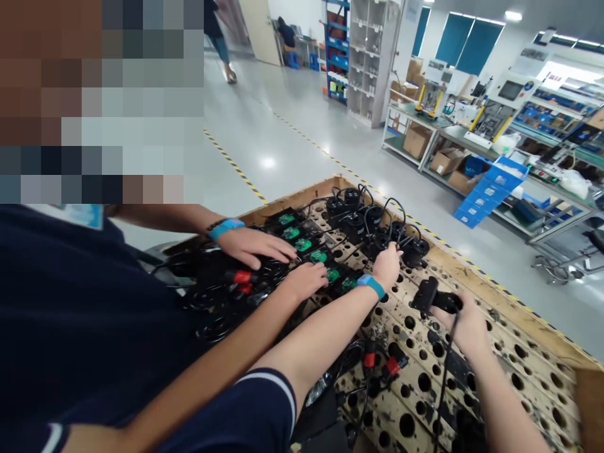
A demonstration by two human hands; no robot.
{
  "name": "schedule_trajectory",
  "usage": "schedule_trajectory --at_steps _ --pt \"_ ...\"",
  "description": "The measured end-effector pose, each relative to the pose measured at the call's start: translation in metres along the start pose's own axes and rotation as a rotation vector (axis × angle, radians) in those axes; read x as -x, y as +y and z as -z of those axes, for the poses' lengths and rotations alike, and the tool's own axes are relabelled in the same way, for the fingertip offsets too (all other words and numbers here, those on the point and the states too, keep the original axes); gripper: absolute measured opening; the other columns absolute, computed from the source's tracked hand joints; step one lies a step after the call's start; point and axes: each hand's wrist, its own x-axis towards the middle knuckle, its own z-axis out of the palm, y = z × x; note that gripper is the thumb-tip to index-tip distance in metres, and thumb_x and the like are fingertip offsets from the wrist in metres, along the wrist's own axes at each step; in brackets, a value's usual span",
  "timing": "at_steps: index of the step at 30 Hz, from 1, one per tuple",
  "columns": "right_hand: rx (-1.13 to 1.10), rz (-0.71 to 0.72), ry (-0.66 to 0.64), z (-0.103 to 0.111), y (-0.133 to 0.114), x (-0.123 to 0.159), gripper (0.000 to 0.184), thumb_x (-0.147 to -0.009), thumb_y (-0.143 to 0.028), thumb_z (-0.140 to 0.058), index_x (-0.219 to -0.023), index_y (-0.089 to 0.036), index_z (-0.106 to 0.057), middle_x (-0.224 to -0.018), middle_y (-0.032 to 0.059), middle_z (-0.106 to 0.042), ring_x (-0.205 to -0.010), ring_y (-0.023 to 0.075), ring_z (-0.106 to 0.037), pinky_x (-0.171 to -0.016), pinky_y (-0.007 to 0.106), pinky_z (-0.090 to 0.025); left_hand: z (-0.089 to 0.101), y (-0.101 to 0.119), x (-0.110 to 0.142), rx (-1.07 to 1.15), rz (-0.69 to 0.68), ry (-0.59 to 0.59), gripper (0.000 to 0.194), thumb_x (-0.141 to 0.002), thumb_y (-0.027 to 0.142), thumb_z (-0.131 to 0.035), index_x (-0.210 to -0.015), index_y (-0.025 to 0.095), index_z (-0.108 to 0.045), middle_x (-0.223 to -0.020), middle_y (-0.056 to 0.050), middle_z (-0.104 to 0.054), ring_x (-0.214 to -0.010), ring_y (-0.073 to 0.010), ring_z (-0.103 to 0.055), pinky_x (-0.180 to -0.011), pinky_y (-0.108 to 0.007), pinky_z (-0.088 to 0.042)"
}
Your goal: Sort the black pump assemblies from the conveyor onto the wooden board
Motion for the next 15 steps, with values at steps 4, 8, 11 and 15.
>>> schedule_trajectory --at_steps 4,8,11,15 --pt "0.056 0.031 -0.044 -0.023 -0.031 -0.031 0.058 -0.075 -0.056 -0.072 -0.121 -0.022 -0.058 -0.096 0.0097 -0.074 -0.093 0.0297 -0.07 -0.079 0.036 -0.051 0.007 -0.006 -0.015 0.197 0.023 0.087 0.027 -0.094 0.008 -0.047 -0.118 0.017 -0.056 -0.088 -0.006 -0.07 -0.079 -0.0152 -0.067 -0.081 -0.028 -0.053" --pt "0.111 0.023 -0.117 -0.038 -0.054 -0.06 0.055 -0.077 -0.054 -0.072 -0.12 -0.023 -0.058 -0.102 0.011 -0.074 -0.098 0.0302 -0.07 -0.081 0.037 -0.051 0.017 -0.004 -0.009 0.159 0.002 0.084 0.038 -0.088 0.002 -0.048 -0.124 0.015 -0.055 -0.087 -0.006 -0.071 -0.083 -0.0163 -0.067 -0.082 -0.028 -0.052" --pt "0.147 0.045 -0.155 -0.043 -0.068 -0.075 0.057 -0.078 -0.055 -0.072 -0.121 -0.021 -0.059 -0.104 0.0129 -0.075 -0.101 0.0313 -0.07 -0.082 0.037 -0.051 0.035 0.001 -0.002 -0.021 -0.071 0.106 0.043 -0.095 0.009 -0.044 -0.137 0.015 -0.051 -0.096 -0.01 -0.074 -0.092 -0.0195 -0.069 -0.087 -0.03 -0.052" --pt "0.178 0.059 -0.165 -0.049 -0.085 -0.08 0.062 -0.077 -0.056 -0.073 -0.122 -0.018 -0.056 -0.106 0.0161 -0.074 -0.104 0.033 -0.07 -0.087 0.041 -0.052 0.054 0.009 -0.001 -0.151 -0.117 0.041 0.053 -0.098 0.01 -0.042 -0.151 0.014 -0.042 -0.104 -0.011 -0.075 -0.099 -0.0212 -0.071 -0.088 -0.03 -0.052"
